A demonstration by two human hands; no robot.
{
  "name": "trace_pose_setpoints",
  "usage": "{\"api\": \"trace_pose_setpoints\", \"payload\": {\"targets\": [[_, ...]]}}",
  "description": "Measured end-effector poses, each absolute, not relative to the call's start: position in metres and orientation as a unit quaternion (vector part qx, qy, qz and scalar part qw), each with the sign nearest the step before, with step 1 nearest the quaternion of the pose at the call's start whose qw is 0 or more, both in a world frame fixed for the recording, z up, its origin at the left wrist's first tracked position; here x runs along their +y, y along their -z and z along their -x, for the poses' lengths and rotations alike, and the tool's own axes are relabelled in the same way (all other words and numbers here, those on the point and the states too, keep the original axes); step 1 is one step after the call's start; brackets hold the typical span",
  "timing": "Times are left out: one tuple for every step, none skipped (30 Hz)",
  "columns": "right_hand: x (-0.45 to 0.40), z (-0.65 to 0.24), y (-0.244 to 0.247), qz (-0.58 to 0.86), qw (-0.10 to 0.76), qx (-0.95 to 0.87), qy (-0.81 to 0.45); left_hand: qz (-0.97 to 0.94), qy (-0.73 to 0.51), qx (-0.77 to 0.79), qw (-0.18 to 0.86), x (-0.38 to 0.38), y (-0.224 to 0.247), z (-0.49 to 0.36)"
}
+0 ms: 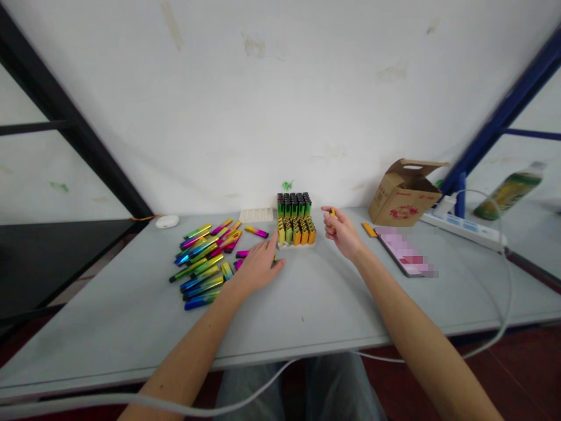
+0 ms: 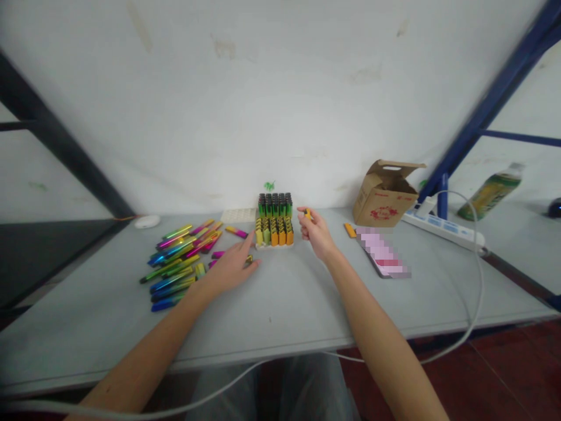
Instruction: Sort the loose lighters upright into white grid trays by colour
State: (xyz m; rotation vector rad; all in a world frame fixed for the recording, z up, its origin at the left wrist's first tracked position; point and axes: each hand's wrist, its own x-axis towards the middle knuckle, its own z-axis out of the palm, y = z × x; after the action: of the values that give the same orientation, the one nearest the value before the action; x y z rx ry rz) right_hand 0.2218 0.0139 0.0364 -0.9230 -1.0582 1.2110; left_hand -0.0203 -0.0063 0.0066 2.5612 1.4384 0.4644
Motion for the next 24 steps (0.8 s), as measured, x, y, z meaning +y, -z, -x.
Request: {"api": "trace_pose_setpoints", "payload": {"targets": [[0.011,-0.219,-0.038,0.383,0.591,-0.458,-0.542,-0.858,-0.154,0.483,0.083,-0.006,-0.007,0.020],[0.009,-0.216,-0.039,0.367,0.583,-0.459,-0.561,-0.857,-0.153,0.485,0.083,-0.006,-0.006,0.020],[0.007,-0.213,-0.039,0.354,0.575,-0.458,-0.578,-0.857,-0.153,0.485,0.084,-0.006,-0.006,0.020],[0.005,-0.211,-0.040,0.344,0.569,-0.457,-0.591,-0.856,-0.155,0.486,0.086,-0.006,-0.006,0.020],[0.003,-0.208,-0.040,0.338,0.565,-0.454,-0.600,-0.856,-0.158,0.485,0.088,-0.006,-0.005,0.021],[0.001,-0.206,-0.041,0.335,0.560,-0.451,-0.608,-0.855,-0.162,0.484,0.090,-0.005,-0.004,0.021],[0.000,-0.204,-0.042,0.331,0.556,-0.447,-0.618,-0.855,-0.167,0.483,0.091,-0.005,-0.003,0.021],[-0.001,-0.203,-0.042,0.325,0.551,-0.440,-0.631,-0.855,-0.173,0.480,0.092,-0.005,-0.003,0.021],[-0.003,-0.201,-0.043,0.315,0.545,-0.431,-0.647,-0.856,-0.177,0.476,0.093,-0.005,-0.002,0.021],[-0.003,-0.200,-0.043,0.301,0.537,-0.421,-0.666,-0.857,-0.180,0.474,0.092,-0.004,-0.002,0.022],[-0.004,-0.200,-0.043,0.286,0.528,-0.411,-0.686,-0.858,-0.181,0.472,0.091,-0.004,-0.002,0.021],[-0.004,-0.199,-0.043,0.272,0.518,-0.400,-0.706,-0.859,-0.180,0.471,0.090,-0.005,-0.003,0.021],[-0.004,-0.199,-0.043,0.262,0.507,-0.388,-0.723,-0.859,-0.177,0.473,0.089,-0.005,-0.003,0.021],[-0.004,-0.198,-0.043,0.255,0.497,-0.377,-0.739,-0.858,-0.173,0.475,0.089,-0.005,-0.004,0.021],[-0.004,-0.197,-0.043,0.250,0.486,-0.365,-0.753,-0.858,-0.170,0.477,0.090,-0.005,-0.004,0.021],[-0.004,-0.196,-0.042,0.246,0.476,-0.354,-0.767,-0.857,-0.168,0.478,0.090,-0.006,-0.005,0.021],[-0.005,-0.195,-0.042,0.240,0.466,-0.343,-0.779,-0.858,-0.167,0.478,0.091,-0.006,-0.005,0.021],[-0.006,-0.193,-0.042,0.233,0.458,-0.332,-0.791,-0.858,-0.167,0.477,0.091,-0.006,-0.004,0.021],[-0.006,-0.191,-0.041,0.225,0.450,-0.320,-0.803,-0.859,-0.168,0.475,0.091,-0.006,-0.004,0.021],[-0.007,-0.190,-0.040,0.217,0.442,-0.308,-0.814,-0.859,-0.169,0.474,0.090,-0.005,-0.004,0.021],[-0.008,-0.188,-0.040,0.210,0.433,-0.299,-0.824,-0.859,-0.168,0.474,0.089,-0.005,-0.003,0.021],[-0.009,-0.187,-0.039,0.205,0.423,-0.293,-0.833,-0.859,-0.167,0.475,0.089,-0.005,-0.003,0.021],[-0.009,-0.185,-0.038,0.202,0.413,-0.290,-0.839,-0.859,-0.167,0.476,0.088,-0.005,-0.003,0.021],[-0.010,-0.185,-0.037,0.200,0.405,-0.290,-0.844,-0.859,-0.167,0.476,0.088,-0.005,-0.003,0.021]]}}
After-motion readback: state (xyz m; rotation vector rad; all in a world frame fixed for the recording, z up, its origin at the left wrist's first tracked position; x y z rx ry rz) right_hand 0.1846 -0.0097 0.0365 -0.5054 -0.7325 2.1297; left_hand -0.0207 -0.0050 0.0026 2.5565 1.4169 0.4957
